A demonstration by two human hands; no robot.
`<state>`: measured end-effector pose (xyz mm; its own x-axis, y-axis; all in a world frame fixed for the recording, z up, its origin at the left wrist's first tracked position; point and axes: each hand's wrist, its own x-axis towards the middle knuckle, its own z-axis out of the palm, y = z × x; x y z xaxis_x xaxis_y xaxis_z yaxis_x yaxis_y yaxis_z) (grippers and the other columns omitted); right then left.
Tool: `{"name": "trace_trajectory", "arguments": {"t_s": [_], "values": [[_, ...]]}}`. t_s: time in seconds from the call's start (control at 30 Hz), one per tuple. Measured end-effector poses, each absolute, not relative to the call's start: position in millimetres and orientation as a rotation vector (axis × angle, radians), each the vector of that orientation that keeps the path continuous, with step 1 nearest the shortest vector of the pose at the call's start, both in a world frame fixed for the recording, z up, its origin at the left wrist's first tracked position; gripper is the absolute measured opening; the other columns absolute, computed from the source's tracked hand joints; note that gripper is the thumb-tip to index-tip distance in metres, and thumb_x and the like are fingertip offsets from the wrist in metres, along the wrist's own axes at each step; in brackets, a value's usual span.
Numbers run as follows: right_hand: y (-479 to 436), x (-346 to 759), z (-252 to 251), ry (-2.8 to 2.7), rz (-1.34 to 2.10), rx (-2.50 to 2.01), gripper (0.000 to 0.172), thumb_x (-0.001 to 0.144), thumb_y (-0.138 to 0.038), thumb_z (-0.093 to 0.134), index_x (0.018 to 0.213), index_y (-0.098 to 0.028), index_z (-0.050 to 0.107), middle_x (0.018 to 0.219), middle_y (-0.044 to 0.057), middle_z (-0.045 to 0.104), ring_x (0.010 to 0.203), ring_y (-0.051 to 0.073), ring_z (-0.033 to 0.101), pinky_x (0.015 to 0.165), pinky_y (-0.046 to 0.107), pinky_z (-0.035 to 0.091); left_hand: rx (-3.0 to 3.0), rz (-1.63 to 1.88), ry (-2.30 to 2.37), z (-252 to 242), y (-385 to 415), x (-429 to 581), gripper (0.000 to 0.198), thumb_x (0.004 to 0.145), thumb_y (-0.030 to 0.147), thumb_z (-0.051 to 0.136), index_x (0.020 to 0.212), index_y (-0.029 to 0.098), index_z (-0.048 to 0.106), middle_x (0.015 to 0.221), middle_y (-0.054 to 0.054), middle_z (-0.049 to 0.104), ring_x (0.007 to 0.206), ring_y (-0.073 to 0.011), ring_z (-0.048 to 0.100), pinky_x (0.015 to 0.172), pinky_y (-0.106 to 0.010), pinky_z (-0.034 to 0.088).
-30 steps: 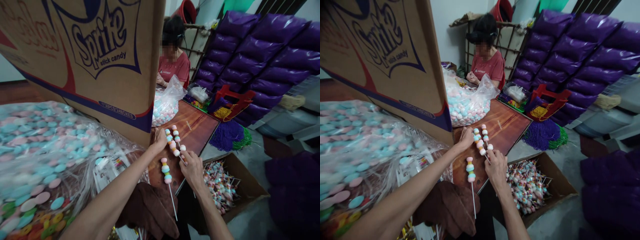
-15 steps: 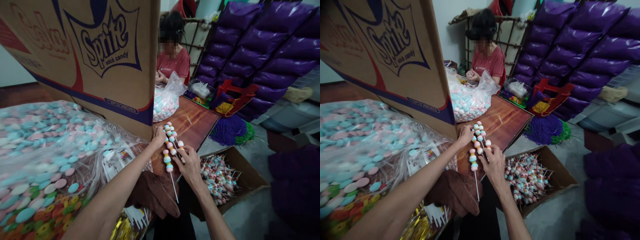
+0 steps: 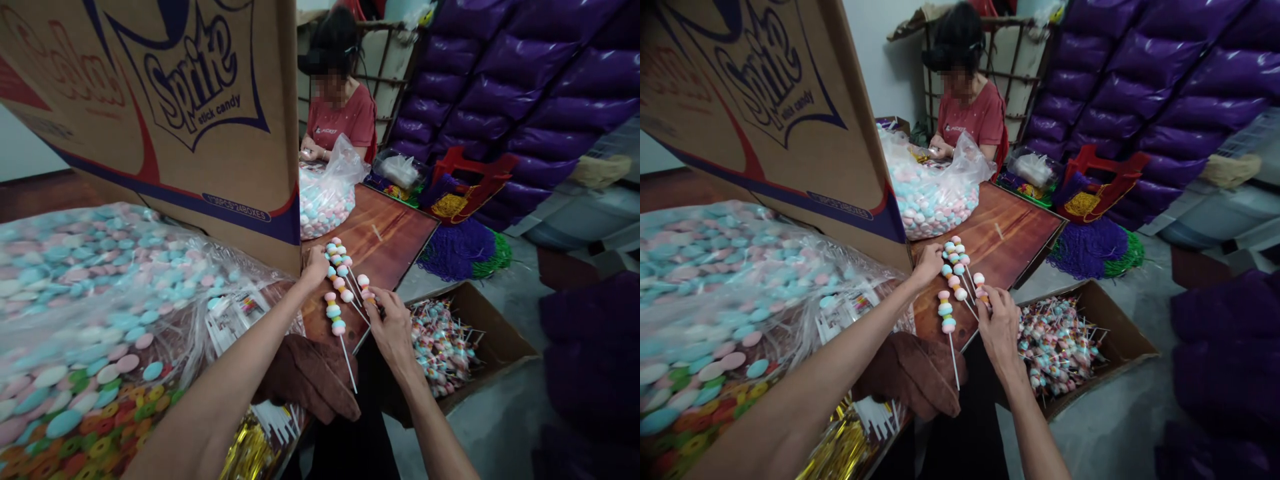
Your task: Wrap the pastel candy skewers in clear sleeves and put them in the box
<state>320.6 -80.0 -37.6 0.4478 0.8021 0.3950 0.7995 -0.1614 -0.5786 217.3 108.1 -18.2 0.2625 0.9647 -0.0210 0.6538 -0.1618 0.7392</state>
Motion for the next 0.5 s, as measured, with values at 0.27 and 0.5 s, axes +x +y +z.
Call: {"name": "trace_trajectory", "arguments": {"t_s": [0.27, 0.5], "values": [[-95, 303, -19, -1.554, -0.276, -2.013, 0.021, 0.095, -0.027, 0.051, 0.092, -0.02, 0.07, 0.098, 0.009, 0.066, 0.088, 0.023, 0.058, 0.077, 0.034, 0.037, 1.856, 0.572, 1.469, -21, 115, 226, 0.014, 0.08, 0.015, 0.057, 0.087, 0.015, 0.069, 0.087, -0.007, 0.072, 0.08, -0.0176, 0.062, 0.072, -0.028, 0.045], [-121, 270, -21, -1.703, -0.152, -1.986, 0.02, 0.095, -0.034, 0.054, 0.087, -0.021, 0.067, 0.079, 0.004, 0.068, 0.077, 0.02, 0.061, 0.072, 0.032, 0.034, 1.952, 0.531, 1.514, -12, 101, 219, 0.015, 0.084, 0.014, 0.055, 0.097, 0.017, 0.062, 0.104, -0.01, 0.069, 0.1, -0.0215, 0.06, 0.087, -0.032, 0.043]]}}
